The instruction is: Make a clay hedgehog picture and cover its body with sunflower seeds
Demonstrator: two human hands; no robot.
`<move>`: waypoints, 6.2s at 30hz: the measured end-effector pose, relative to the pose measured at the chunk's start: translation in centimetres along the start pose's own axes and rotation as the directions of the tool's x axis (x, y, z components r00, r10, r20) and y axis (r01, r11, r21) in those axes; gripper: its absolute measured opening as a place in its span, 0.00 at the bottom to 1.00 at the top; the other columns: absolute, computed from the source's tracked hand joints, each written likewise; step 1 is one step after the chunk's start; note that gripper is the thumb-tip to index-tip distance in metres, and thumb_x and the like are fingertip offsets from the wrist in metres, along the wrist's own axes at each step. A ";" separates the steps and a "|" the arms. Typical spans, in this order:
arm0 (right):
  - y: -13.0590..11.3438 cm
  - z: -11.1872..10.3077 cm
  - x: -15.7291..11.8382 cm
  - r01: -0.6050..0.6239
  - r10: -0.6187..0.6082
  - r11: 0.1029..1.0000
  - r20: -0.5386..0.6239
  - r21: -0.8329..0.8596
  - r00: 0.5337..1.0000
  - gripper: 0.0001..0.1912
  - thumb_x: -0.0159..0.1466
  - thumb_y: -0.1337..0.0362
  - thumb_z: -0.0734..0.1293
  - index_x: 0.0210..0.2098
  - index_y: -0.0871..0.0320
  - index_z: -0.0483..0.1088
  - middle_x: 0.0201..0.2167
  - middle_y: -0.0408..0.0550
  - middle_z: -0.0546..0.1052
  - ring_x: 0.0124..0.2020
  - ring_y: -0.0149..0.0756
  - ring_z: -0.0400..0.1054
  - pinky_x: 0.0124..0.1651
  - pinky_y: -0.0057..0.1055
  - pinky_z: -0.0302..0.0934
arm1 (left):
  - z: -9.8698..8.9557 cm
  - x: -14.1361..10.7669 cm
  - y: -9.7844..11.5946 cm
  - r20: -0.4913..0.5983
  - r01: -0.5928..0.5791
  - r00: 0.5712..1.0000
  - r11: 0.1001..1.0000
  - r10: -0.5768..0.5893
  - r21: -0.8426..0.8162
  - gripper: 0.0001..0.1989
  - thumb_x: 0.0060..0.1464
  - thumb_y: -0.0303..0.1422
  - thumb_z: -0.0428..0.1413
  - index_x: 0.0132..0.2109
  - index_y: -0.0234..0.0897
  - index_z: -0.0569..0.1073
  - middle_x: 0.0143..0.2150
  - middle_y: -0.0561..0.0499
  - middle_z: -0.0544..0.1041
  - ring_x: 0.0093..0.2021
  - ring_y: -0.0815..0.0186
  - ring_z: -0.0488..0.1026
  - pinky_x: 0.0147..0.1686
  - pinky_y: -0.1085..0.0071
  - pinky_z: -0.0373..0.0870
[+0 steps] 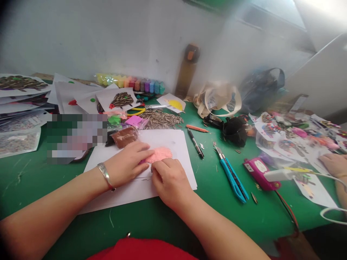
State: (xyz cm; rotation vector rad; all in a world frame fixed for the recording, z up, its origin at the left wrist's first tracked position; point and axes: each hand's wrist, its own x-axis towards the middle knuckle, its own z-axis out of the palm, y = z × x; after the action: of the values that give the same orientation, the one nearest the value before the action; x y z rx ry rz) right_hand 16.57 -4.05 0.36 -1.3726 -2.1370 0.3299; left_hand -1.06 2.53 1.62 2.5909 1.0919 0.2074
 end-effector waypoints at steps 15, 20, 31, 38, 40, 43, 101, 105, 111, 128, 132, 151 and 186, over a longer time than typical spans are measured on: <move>0.2 -0.2 -0.5 -0.010 0.010 1.000 0.022 0.002 1.000 0.08 0.64 0.71 0.60 0.34 0.58 0.71 0.30 0.46 0.74 0.34 0.35 0.66 0.39 0.31 0.56 | -0.2 -0.1 0.1 0.009 -0.005 1.000 1.000 0.005 -0.004 0.14 0.56 0.34 0.54 0.49 0.35 0.73 0.46 0.43 0.69 0.47 0.55 0.64 0.51 0.59 0.62; 0.3 -0.2 -0.5 0.005 -0.008 0.999 0.078 0.036 0.997 0.08 0.65 0.71 0.60 0.35 0.58 0.70 0.31 0.47 0.73 0.35 0.36 0.65 0.39 0.31 0.56 | 0.0 0.0 0.0 -0.002 -0.002 1.000 1.000 0.002 -0.009 0.15 0.56 0.34 0.55 0.50 0.34 0.73 0.47 0.42 0.69 0.48 0.55 0.64 0.51 0.59 0.61; 0.9 -0.4 -0.5 -0.006 0.007 1.000 0.132 -0.005 0.991 0.10 0.66 0.73 0.58 0.37 0.56 0.69 0.34 0.46 0.73 0.37 0.36 0.64 0.40 0.32 0.56 | -0.3 0.1 0.2 0.016 0.005 1.000 1.000 -0.005 -0.009 0.14 0.57 0.34 0.54 0.49 0.35 0.73 0.46 0.43 0.69 0.47 0.55 0.64 0.50 0.59 0.62; 0.8 -1.2 -0.3 -0.024 0.019 0.996 0.055 0.091 0.998 0.08 0.67 0.70 0.59 0.38 0.56 0.69 0.34 0.45 0.74 0.38 0.35 0.65 0.42 0.32 0.56 | -0.3 0.0 0.1 0.004 0.003 1.000 1.000 -0.003 -0.028 0.14 0.57 0.36 0.54 0.48 0.35 0.73 0.46 0.43 0.69 0.47 0.55 0.64 0.49 0.59 0.62; 1.2 -1.9 -0.1 -0.048 0.046 0.991 0.014 0.124 0.999 0.07 0.67 0.69 0.59 0.37 0.56 0.69 0.33 0.44 0.74 0.37 0.34 0.66 0.42 0.32 0.57 | -0.3 0.1 0.2 0.001 0.002 1.000 0.999 -0.002 -0.035 0.15 0.57 0.38 0.54 0.48 0.36 0.73 0.46 0.43 0.69 0.47 0.55 0.64 0.49 0.58 0.63; 2.2 -2.7 0.1 -0.118 0.128 0.985 -0.073 0.130 0.989 0.07 0.65 0.69 0.60 0.35 0.55 0.69 0.32 0.43 0.75 0.35 0.33 0.66 0.40 0.30 0.58 | -0.1 0.1 0.3 -0.010 0.010 1.000 1.000 -0.011 -0.029 0.16 0.57 0.40 0.53 0.48 0.36 0.73 0.44 0.43 0.70 0.46 0.55 0.65 0.48 0.58 0.63; 4.2 -3.6 0.3 -0.244 0.248 0.968 0.053 -0.062 0.967 0.07 0.64 0.72 0.59 0.33 0.56 0.66 0.36 0.48 0.72 0.39 0.37 0.64 0.41 0.32 0.58 | -0.9 0.0 -0.1 0.054 -0.062 0.997 0.998 0.063 -0.018 0.18 0.56 0.36 0.53 0.53 0.37 0.70 0.52 0.42 0.68 0.51 0.54 0.65 0.52 0.57 0.63; 4.8 -3.3 0.4 -0.265 0.265 0.964 0.015 -0.029 0.964 0.06 0.63 0.72 0.60 0.34 0.56 0.66 0.37 0.47 0.72 0.41 0.38 0.64 0.43 0.33 0.58 | -1.0 0.0 0.0 0.066 -0.058 0.996 0.998 0.057 0.001 0.18 0.56 0.36 0.54 0.52 0.37 0.70 0.50 0.42 0.68 0.50 0.54 0.65 0.51 0.57 0.63; 5.0 -2.7 1.0 -0.307 0.306 0.952 0.026 0.016 0.952 0.06 0.62 0.71 0.60 0.33 0.56 0.68 0.33 0.44 0.73 0.36 0.35 0.64 0.38 0.30 0.56 | -1.0 0.0 0.1 0.073 -0.059 0.996 0.998 0.058 0.013 0.19 0.56 0.37 0.53 0.53 0.36 0.69 0.50 0.42 0.68 0.49 0.54 0.64 0.51 0.57 0.62; 6.0 -1.6 1.8 -0.278 0.315 0.942 -0.210 0.187 0.926 0.05 0.60 0.68 0.61 0.32 0.55 0.69 0.37 0.46 0.71 0.37 0.36 0.64 0.38 0.31 0.57 | -1.1 0.0 0.2 0.089 -0.029 0.996 1.000 0.029 0.004 0.20 0.56 0.37 0.55 0.53 0.33 0.69 0.47 0.42 0.69 0.48 0.54 0.65 0.49 0.59 0.63; 5.9 -2.0 1.6 -0.337 0.384 0.915 -0.220 0.224 0.897 0.05 0.60 0.67 0.61 0.31 0.55 0.68 0.29 0.41 0.71 0.29 0.32 0.62 0.35 0.29 0.57 | -0.9 0.1 0.1 0.072 -0.026 0.997 1.000 0.026 0.002 0.21 0.55 0.38 0.55 0.53 0.33 0.70 0.47 0.41 0.69 0.49 0.53 0.65 0.50 0.59 0.63; 3.0 -1.3 1.7 0.133 -0.135 0.991 0.063 0.036 0.989 0.11 0.66 0.71 0.57 0.33 0.59 0.70 0.29 0.50 0.73 0.34 0.37 0.63 0.38 0.32 0.56 | -0.8 0.1 0.6 0.059 0.033 0.998 0.999 -0.032 -0.020 0.21 0.54 0.37 0.57 0.54 0.36 0.69 0.50 0.42 0.69 0.50 0.53 0.65 0.52 0.56 0.63; 3.2 -0.4 2.4 0.268 -0.265 0.963 0.129 -0.013 0.956 0.13 0.68 0.70 0.56 0.36 0.58 0.72 0.32 0.50 0.73 0.38 0.37 0.59 0.41 0.34 0.56 | -1.0 0.2 0.7 0.060 0.002 0.998 0.999 0.000 -0.036 0.10 0.57 0.37 0.55 0.43 0.38 0.72 0.43 0.46 0.68 0.45 0.57 0.63 0.46 0.60 0.62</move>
State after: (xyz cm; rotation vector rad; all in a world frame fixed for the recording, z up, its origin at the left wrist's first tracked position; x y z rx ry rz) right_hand 18.49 -0.51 -0.11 -1.0845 -2.4056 0.2844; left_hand -0.68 2.46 2.84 2.5482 1.0587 0.1467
